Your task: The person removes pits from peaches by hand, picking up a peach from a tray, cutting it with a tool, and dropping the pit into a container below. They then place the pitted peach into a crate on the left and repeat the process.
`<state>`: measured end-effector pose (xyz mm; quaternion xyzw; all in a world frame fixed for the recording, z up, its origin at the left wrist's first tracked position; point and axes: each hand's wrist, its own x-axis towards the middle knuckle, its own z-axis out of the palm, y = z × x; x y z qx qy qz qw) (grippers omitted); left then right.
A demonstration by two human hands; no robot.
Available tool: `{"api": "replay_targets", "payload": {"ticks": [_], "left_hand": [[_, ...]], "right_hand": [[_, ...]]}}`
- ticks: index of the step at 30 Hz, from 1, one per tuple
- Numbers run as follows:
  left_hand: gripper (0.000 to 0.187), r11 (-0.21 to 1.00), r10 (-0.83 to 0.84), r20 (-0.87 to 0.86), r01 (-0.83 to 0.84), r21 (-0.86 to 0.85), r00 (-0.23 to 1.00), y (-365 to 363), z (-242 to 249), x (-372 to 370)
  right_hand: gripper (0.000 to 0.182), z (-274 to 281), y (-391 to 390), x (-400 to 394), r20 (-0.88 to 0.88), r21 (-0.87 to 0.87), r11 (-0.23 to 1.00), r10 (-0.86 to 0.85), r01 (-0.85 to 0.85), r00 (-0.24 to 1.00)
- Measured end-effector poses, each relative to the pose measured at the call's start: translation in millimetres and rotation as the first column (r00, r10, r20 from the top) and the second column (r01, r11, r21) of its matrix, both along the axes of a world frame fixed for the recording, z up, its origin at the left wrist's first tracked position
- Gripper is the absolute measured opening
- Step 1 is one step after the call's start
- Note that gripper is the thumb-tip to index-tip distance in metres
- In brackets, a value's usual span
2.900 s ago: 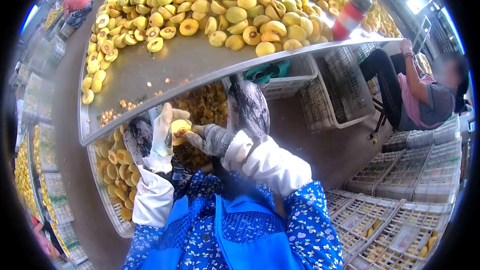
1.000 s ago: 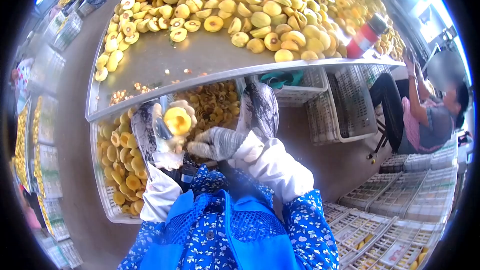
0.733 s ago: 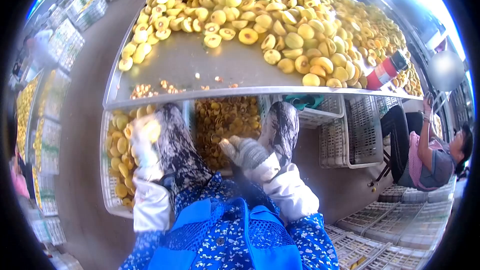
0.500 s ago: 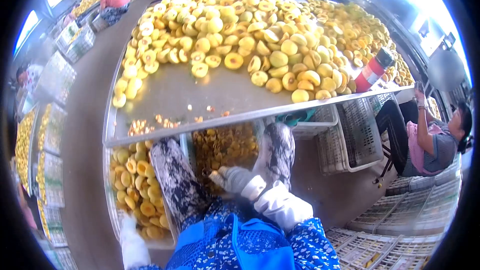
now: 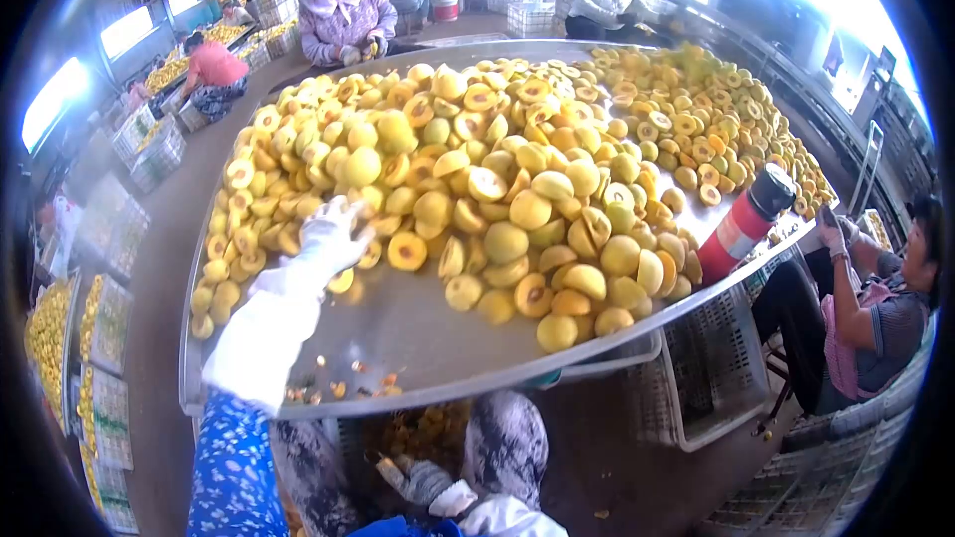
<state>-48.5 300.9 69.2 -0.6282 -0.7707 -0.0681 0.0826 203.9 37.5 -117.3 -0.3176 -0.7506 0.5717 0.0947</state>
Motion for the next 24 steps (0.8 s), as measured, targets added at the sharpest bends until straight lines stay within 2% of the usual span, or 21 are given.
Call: {"api": "replay_targets", "payload": {"ticks": [1, 2, 3, 5, 6, 9, 12, 13, 14, 15, 17, 18, 19, 22, 23, 24], "left_hand": [[0.052, 0.994, 0.046, -0.011, -0.047, -0.099, 0.999, 31.5, -8.5, 3.2], [0.055, 0.981, 0.136, -0.088, -0.147, -0.130, 0.987, 53.4, -14.5, 6.5], [0.056, 0.949, 0.256, -0.051, -0.261, -0.174, 0.965, 69.6, -14.4, 13.2], [0.060, 0.928, 0.286, 0.098, -0.250, -0.275, 0.953, 84.0, -7.4, 5.8], [0.059, 0.955, 0.220, 0.127, -0.187, -0.230, 0.967, 84.5, -11.3, -4.2], [0.052, 0.972, 0.143, 0.011, -0.139, -0.191, 0.990, 76.5, -28.1, -13.0], [0.052, 0.954, 0.119, 0.076, -0.092, -0.285, 0.990, 53.6, -32.3, -9.9], [0.053, 0.941, 0.071, 0.081, -0.040, -0.336, 0.994, 46.6, -48.5, -20.5], [0.056, 0.967, 0.018, 0.086, 0.005, -0.255, 0.996, 31.4, -71.3, -30.8], [0.061, 0.916, 0.089, 0.068, -0.055, -0.398, 0.994, 12.1, -47.7, -5.3], [0.066, 0.923, -0.049, 0.108, 0.086, -0.374, 0.993, -19.7, -36.4, 6.4], [0.066, 0.913, -0.050, 0.079, 0.078, -0.401, 0.996, -29.5, -32.7, 12.1], [0.067, 0.904, -0.046, 0.051, 0.063, -0.423, 0.998, -39.2, -28.3, 18.5], [0.072, 0.897, -0.134, -0.177, 0.043, -0.441, 0.975, -72.4, -21.1, 38.8], [0.077, 0.849, -0.194, -0.252, 0.034, -0.528, 0.948, -76.1, -27.6, 39.2], [0.087, 0.781, -0.223, -0.246, 0.021, -0.624, 0.943, -77.0, -30.1, 37.9]], "right_hand": [[0.052, -4.9, 0.3, -0.2, -0.081, -0.041, 0.997, -0.066, 0.063, 0.995], [0.053, -7.8, 0.5, -3.2, -0.007, -0.149, 0.983, -0.110, 0.107, 0.994], [0.056, 17.2, 12.3, -2.6, 0.039, -0.209, 0.977, -0.046, 0.053, 0.998], [0.055, 30.7, 21.7, -4.1, 0.069, -0.232, 0.972, -0.013, 0.028, 0.998], [0.055, 34.3, 22.0, -5.2, 0.069, -0.241, 0.970, -0.003, 0.020, 0.998], [0.054, 34.9, 21.7, -8.3, 0.070, -0.245, 0.970, 0.028, -0.010, 0.997], [0.053, 33.2, 20.2, -11.9, 0.071, -0.228, 0.973, 0.058, -0.040, 0.996], [0.052, 33.4, 16.2, -13.4, 0.071, -0.225, 0.973, 0.070, -0.053, 0.995], [0.052, 33.4, 15.5, -14.0, 0.074, -0.213, 0.975, 0.082, -0.064, 0.994], [0.052, 33.8, 13.5, -12.8, 0.083, -0.208, 0.975, 0.095, -0.076, 0.992], [0.051, 39.4, 12.7, -11.6, 0.100, -0.199, 0.975, 0.120, -0.098, 0.988], [0.060, 57.6, 16.6, -6.4, 0.136, -0.235, 0.966, 0.140, -0.105, 0.981], [0.058, 42.2, 6.5, -8.8, 0.048, -0.168, 0.984, 0.070, -0.061, 0.996], [0.057, 49.9, -2.1, -2.2, 0.071, -0.025, 0.999, 0.022, -0.020, 0.997], [0.056, 50.9, -3.2, -0.3, 0.077, 0.002, 1.000, 0.029, -0.029, 0.997], [0.059, 55.0, -3.3, 2.2, 0.103, -0.045, 0.997, 0.065, -0.060, 0.993]]}}
